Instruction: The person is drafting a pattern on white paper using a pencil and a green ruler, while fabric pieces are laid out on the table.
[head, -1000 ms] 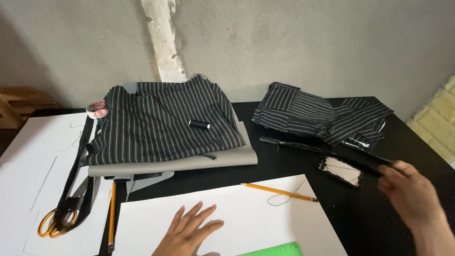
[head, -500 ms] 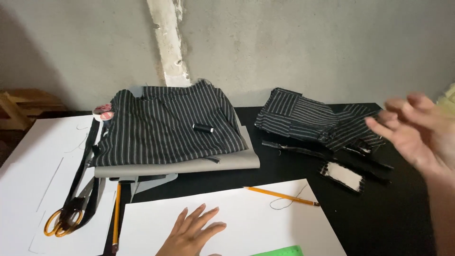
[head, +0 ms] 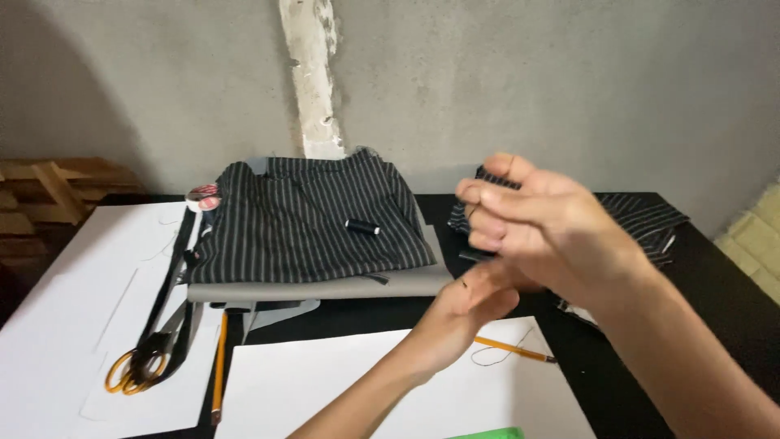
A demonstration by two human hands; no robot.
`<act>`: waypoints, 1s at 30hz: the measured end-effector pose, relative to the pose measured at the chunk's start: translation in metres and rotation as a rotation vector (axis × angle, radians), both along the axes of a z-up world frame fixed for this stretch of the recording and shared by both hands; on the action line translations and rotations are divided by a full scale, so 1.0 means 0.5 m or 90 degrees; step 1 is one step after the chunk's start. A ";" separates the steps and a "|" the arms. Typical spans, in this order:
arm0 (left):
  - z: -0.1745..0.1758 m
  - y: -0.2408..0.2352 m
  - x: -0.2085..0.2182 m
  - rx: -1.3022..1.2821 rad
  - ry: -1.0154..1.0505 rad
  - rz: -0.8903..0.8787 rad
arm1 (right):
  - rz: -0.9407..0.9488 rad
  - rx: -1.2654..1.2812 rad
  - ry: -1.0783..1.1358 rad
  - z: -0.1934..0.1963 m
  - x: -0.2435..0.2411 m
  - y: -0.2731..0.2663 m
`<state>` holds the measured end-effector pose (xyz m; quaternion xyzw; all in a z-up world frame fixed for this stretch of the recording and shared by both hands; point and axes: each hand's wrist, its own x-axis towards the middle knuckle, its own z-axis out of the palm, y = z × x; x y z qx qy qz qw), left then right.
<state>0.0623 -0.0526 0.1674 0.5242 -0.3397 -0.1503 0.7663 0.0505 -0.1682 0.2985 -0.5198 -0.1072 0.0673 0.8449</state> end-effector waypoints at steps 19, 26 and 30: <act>0.144 0.322 0.071 -0.343 0.178 0.291 | -0.087 -0.486 0.252 -0.276 -0.051 -0.361; 0.120 0.451 0.087 -0.295 0.154 0.487 | -0.192 -0.557 0.229 -0.281 -0.026 -0.423; 0.085 0.517 0.147 -0.277 0.157 0.551 | -0.120 -0.680 0.217 -0.238 0.036 -0.296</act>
